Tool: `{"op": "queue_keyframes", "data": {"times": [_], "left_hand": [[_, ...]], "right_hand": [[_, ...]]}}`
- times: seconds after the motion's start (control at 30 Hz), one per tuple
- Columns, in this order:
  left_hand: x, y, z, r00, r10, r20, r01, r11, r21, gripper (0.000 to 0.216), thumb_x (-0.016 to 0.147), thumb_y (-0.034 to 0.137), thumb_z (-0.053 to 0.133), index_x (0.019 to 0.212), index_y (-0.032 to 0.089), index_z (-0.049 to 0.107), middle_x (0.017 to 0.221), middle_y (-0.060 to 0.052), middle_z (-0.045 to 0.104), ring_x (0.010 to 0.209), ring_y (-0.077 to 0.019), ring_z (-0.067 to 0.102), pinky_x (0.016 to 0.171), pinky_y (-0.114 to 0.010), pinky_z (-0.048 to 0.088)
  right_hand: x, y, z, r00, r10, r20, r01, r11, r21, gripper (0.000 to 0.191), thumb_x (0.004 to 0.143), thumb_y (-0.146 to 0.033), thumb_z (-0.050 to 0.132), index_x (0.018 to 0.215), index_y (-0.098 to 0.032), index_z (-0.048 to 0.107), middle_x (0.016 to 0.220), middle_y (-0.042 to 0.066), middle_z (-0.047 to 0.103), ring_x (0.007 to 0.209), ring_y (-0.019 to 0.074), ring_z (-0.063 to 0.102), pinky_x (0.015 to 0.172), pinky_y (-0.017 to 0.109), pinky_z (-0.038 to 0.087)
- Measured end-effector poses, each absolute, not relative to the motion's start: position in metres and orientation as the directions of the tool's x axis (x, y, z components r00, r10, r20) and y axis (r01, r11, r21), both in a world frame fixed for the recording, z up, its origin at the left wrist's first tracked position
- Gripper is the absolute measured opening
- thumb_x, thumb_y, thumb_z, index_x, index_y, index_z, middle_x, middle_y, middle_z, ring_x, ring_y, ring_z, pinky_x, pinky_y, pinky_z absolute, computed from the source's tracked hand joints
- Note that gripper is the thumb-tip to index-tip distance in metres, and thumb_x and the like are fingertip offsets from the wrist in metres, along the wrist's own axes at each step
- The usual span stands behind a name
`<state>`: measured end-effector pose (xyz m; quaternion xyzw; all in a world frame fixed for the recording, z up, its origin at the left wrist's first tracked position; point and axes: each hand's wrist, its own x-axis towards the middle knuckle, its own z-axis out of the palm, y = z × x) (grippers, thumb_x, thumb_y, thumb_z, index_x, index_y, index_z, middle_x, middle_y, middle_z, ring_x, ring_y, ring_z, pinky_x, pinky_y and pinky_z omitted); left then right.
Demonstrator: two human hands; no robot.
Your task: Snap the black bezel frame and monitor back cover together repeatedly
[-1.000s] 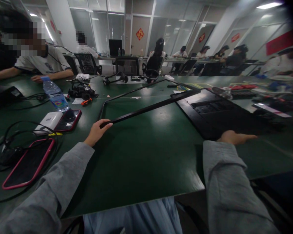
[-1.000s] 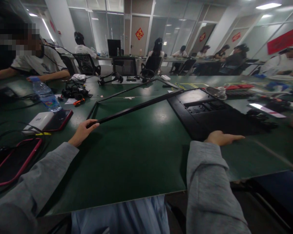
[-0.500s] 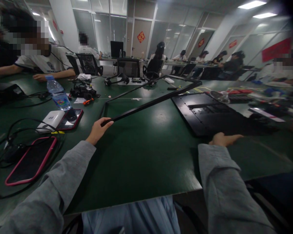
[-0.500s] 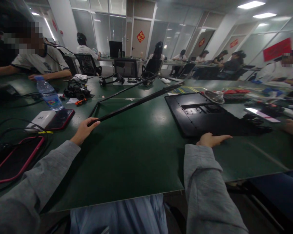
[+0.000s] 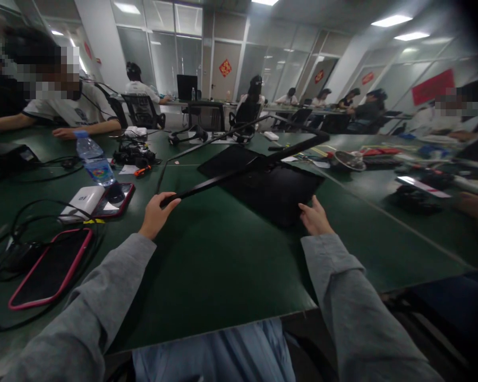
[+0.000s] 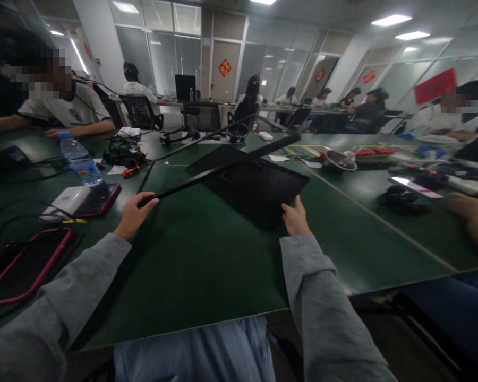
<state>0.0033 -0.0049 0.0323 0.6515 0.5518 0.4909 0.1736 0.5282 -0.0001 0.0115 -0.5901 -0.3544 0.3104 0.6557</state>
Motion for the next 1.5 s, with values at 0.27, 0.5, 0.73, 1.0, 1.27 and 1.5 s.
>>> {"op": "queue_keyframes", "data": {"times": [0.27, 0.5, 0.73, 1.0, 1.27, 1.5], "left_hand": [[0.000, -0.012, 0.040, 0.035, 0.798, 0.601, 0.782, -0.396, 0.481, 0.038, 0.092, 0.059, 0.065, 0.105, 0.025, 0.076, 0.102, -0.008, 0.076, 0.102, -0.0296, 0.063, 0.101, -0.047, 0.042], [-0.003, -0.007, 0.033, 0.104, 0.813, 0.573, 0.830, -0.388, 0.401, 0.036, 0.093, 0.059, 0.064, 0.111, 0.029, 0.075, 0.104, -0.007, 0.076, 0.107, -0.0309, 0.060, 0.105, -0.048, 0.034], [-0.006, -0.006, 0.029, 0.176, 0.827, 0.534, 0.816, -0.427, 0.391, 0.035, 0.093, 0.057, 0.066, 0.112, 0.029, 0.075, 0.102, -0.007, 0.075, 0.106, -0.0300, 0.060, 0.103, -0.047, 0.034], [-0.008, -0.004, 0.024, 0.254, 0.858, 0.447, 0.815, -0.438, 0.378, 0.032, 0.095, 0.054, 0.065, 0.113, 0.029, 0.074, 0.110, -0.008, 0.077, 0.112, -0.0297, 0.061, 0.108, -0.051, 0.031], [-0.013, -0.003, 0.022, 0.295, 0.872, 0.391, 0.847, -0.428, 0.315, 0.038, 0.089, 0.061, 0.070, 0.115, 0.033, 0.074, 0.119, -0.007, 0.076, 0.117, -0.0307, 0.062, 0.118, -0.059, 0.016], [-0.014, -0.003, 0.021, 0.328, 0.863, 0.384, 0.856, -0.443, 0.266, 0.040, 0.090, 0.059, 0.070, 0.117, 0.030, 0.074, 0.119, -0.008, 0.071, 0.116, -0.0293, 0.061, 0.113, -0.054, 0.024]], "right_hand": [[0.502, 0.047, 0.012, 0.355, 0.934, 0.047, 0.034, 0.037, -0.999, 0.050, 0.066, -0.029, 0.082, 0.115, -0.028, 0.072, 0.106, 0.005, 0.077, 0.097, 0.0246, 0.072, 0.083, 0.038, 0.061], [0.524, 0.057, 0.009, 0.508, 0.841, 0.185, 0.138, 0.132, -0.982, 0.047, 0.084, -0.066, 0.058, 0.101, -0.022, 0.067, 0.097, 0.012, 0.074, 0.101, 0.0280, 0.073, 0.085, 0.044, 0.060], [0.536, 0.054, 0.024, 0.351, 0.927, 0.131, 0.126, 0.092, -0.988, 0.056, 0.084, -0.077, 0.056, 0.104, -0.025, 0.065, 0.105, 0.013, 0.075, 0.107, 0.0292, 0.072, 0.099, 0.050, 0.059], [0.527, 0.062, 0.000, 0.273, 0.881, 0.386, 0.511, 0.208, -0.834, 0.059, 0.076, -0.033, 0.073, 0.132, -0.018, 0.064, 0.140, 0.016, 0.066, 0.136, 0.0330, 0.059, 0.120, 0.057, 0.041], [0.521, 0.059, -0.013, 0.307, 0.852, 0.424, 0.604, 0.170, -0.779, 0.064, 0.080, -0.027, 0.064, 0.142, -0.013, 0.055, 0.142, 0.020, 0.064, 0.137, 0.0304, 0.059, 0.121, 0.054, 0.041], [0.512, 0.046, -0.007, 0.430, 0.834, 0.346, 0.675, -0.043, -0.737, 0.054, 0.079, -0.026, 0.064, 0.131, -0.012, 0.061, 0.125, 0.021, 0.071, 0.119, 0.0337, 0.068, 0.112, 0.057, 0.047]]}}
